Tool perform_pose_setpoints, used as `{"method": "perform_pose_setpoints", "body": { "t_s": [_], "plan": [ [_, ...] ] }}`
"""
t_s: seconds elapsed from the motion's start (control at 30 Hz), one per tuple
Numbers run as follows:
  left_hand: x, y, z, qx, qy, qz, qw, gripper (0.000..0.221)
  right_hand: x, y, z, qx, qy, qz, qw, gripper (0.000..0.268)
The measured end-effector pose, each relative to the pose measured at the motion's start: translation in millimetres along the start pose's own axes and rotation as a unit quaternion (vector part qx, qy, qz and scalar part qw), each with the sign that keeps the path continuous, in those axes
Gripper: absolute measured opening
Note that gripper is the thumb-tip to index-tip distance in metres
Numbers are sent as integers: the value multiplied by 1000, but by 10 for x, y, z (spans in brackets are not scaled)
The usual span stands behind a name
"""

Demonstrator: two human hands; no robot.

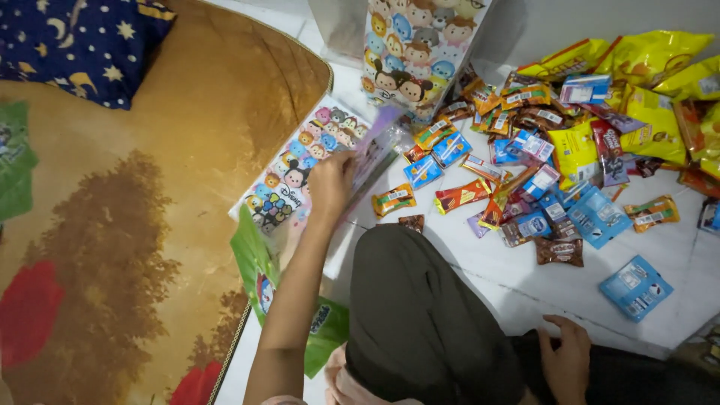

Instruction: The person places small individual snacks into a larger decorative plastic bag by hand.

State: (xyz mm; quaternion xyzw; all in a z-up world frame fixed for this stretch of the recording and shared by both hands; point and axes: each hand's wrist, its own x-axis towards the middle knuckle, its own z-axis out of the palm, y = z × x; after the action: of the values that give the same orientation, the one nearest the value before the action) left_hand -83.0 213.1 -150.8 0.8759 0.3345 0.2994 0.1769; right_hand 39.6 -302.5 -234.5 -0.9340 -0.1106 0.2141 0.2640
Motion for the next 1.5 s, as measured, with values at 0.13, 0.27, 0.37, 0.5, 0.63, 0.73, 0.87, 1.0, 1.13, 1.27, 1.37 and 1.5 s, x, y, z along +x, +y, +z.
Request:
{"method": "perform_pose_setpoints", "body": {
  "t_s": [0.13, 0.27, 0.37, 0.5, 0.63, 0.73, 0.87, 1.0, 1.13, 1.27, 1.37, 1.5],
  "plan": [
    [80, 213, -201, -18, 3, -49, 999, 11, 42, 333, 125, 7, 40, -66, 997, 27],
    [162, 377, -330, -43, 17, -68, 997, 25, 50, 503, 181, 2, 87, -125, 988, 27],
    [185, 91, -202, 14, 42, -89, 995, 27, 23, 528, 163, 42, 104, -141, 984, 27],
    [156, -40, -280, 56, 108, -85, 989, 21, -87, 424, 69, 86, 110, -146, 979, 28],
    [173, 13, -501, 68, 167, -43, 983, 19, -23, 527, 113, 111, 100, -141, 979, 28],
    [190, 123, -666, 118, 221, -17, 968, 22, -34, 448, 82, 100, 78, -116, 985, 25],
    [143, 206, -623, 154, 174, 62, 971, 17, 8, 530, 150, 79, 102, -160, 979, 25],
    [25, 109, -268, 229, 125, 142, 955, 31, 31, 654, 199, 43, 126, -215, 967, 24],
    [-227, -260, 293, 235, 85, 135, 959, 24, -35, 487, 99, 89, 85, -144, 982, 25],
    [-508, -664, 725, 230, -116, -22, 966, 26, -22, 496, 129, 81, 85, -144, 983, 28],
    [-682, -957, 1019, 137, -173, -108, 969, 33, -60, 333, 43, 68, 65, -108, 990, 28],
    [-672, -951, 969, 45, -207, -204, 956, 52, -14, 467, 133, 46, 92, -158, 982, 28]
  ]
}}
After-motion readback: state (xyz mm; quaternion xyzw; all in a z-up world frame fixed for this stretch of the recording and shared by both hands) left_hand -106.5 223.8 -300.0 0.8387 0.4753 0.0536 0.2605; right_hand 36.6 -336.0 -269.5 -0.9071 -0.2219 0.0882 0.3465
